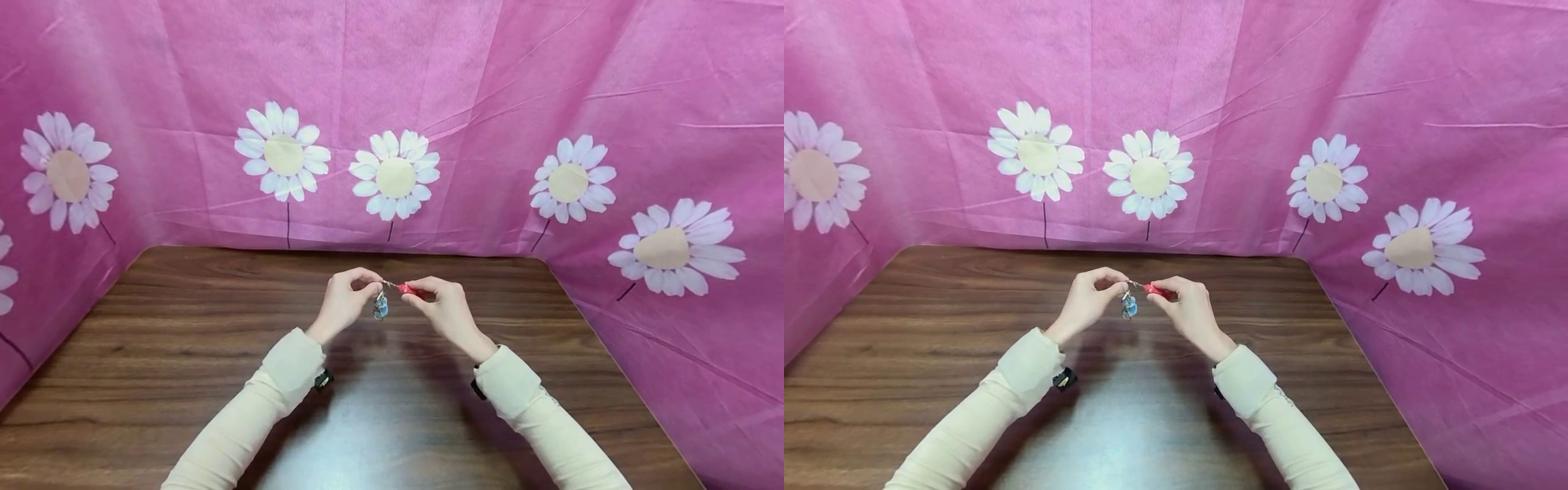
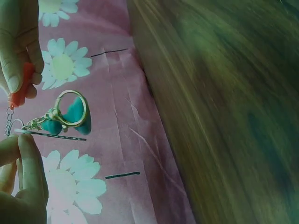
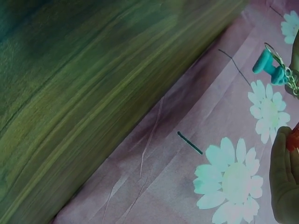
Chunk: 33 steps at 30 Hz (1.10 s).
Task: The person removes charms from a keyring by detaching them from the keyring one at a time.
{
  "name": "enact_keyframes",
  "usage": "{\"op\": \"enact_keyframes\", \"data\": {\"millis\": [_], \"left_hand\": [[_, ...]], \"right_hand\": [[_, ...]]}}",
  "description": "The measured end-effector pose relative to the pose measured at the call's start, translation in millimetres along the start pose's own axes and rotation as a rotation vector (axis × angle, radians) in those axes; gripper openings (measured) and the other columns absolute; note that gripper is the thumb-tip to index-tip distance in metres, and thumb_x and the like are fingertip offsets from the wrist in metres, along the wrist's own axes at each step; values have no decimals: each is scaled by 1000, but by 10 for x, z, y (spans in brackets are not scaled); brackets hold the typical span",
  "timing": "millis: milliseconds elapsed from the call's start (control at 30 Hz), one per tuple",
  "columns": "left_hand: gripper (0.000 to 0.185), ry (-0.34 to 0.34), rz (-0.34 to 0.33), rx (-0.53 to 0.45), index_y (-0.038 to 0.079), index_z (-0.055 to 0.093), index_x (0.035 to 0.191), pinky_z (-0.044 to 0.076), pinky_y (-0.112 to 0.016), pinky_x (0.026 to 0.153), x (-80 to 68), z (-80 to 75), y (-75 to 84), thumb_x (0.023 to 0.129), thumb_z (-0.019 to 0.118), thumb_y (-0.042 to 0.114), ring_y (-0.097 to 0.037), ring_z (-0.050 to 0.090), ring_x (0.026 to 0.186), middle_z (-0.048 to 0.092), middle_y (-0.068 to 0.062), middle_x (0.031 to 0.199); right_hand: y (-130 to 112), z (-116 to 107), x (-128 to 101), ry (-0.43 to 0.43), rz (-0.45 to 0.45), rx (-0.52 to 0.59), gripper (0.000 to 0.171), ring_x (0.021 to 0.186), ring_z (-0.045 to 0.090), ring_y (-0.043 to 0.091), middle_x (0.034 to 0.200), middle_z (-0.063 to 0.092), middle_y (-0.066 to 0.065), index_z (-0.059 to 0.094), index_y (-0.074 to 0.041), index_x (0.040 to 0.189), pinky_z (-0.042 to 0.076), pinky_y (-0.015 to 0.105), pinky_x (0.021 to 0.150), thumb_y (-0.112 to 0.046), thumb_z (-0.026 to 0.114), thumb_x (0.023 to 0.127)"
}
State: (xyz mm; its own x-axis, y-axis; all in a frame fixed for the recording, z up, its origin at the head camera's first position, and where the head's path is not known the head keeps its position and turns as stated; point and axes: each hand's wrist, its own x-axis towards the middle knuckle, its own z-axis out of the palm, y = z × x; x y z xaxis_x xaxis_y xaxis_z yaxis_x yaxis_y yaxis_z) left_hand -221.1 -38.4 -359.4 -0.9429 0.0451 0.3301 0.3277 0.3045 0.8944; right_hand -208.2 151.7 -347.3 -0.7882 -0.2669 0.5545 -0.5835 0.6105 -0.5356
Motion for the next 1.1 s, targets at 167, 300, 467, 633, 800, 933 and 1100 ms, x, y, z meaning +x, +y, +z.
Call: {"op": "enact_keyframes", "data": {"millis": [167, 300, 467, 633, 800, 933, 1100], "left_hand": [[11, 0, -97, -161, 2, 68, 91, 51, -27, 72, 4, 13, 13, 81, 67, 6, -7, 59, 71, 68, -10, 82], [12, -7, -175, -264, -1, 67, 93, 52, -36, 77, 4, 30, 25, 82, 65, 5, -6, 61, 71, 67, -10, 82], [13, 9, -235, -330, -2, 66, 94, 52, -32, 77, -6, 35, 32, 82, 65, 5, -7, 61, 71, 66, -4, 79], [15, 13, -279, -414, -3, 65, 95, 52, -28, 77, -3, 40, 19, 82, 64, 5, -6, 60, 71, 63, 0, 76], [17, 22, -298, -462, -5, 63, 97, 52, -23, 74, 4, 58, 21, 83, 64, 3, -5, 60, 69, 62, 1, 75], [18, 56, -298, -517, -8, 62, 99, 52, -22, 74, 6, 63, 25, 83, 63, 0, -5, 61, 69, 62, 2, 76], [18, 81, -288, -495, -7, 62, 100, 53, -24, 78, 20, 25, 24, 83, 63, 1, -4, 61, 70, 62, 3, 75]], "right_hand": [[8, 18, -15, 18, -11, 23, 18, 76, 66, 14, 85, 71, 4, 73, -6, 91, 55, 30, 65, -12, 75, 74], [19, 31, -26, 35, -30, 33, 17, 73, 66, 12, 83, 71, 4, 73, -6, 90, 54, 28, 63, -12, 75, 74], [3, 42, -32, 49, -65, 24, 17, 71, 66, 12, 83, 71, 4, 73, -5, 89, 53, 23, 61, -10, 76, 73], [-9, 46, -29, 65, -81, 24, 19, 74, 66, 14, 84, 71, 5, 72, -4, 91, 54, 25, 62, -9, 75, 73], [2, 55, -24, 79, -83, 30, 20, 72, 66, 14, 83, 71, 5, 72, -4, 91, 54, 25, 62, -9, 76, 72], [6, 69, -29, 83, -76, 39, 21, 70, 66, 13, 83, 71, 5, 73, -4, 91, 53, 22, 61, -9, 77, 71], [41, 66, -35, 98, -62, 52, 19, 69, 66, 13, 82, 71, 5, 73, -4, 90, 53, 22, 60, -9, 77, 71]]}}
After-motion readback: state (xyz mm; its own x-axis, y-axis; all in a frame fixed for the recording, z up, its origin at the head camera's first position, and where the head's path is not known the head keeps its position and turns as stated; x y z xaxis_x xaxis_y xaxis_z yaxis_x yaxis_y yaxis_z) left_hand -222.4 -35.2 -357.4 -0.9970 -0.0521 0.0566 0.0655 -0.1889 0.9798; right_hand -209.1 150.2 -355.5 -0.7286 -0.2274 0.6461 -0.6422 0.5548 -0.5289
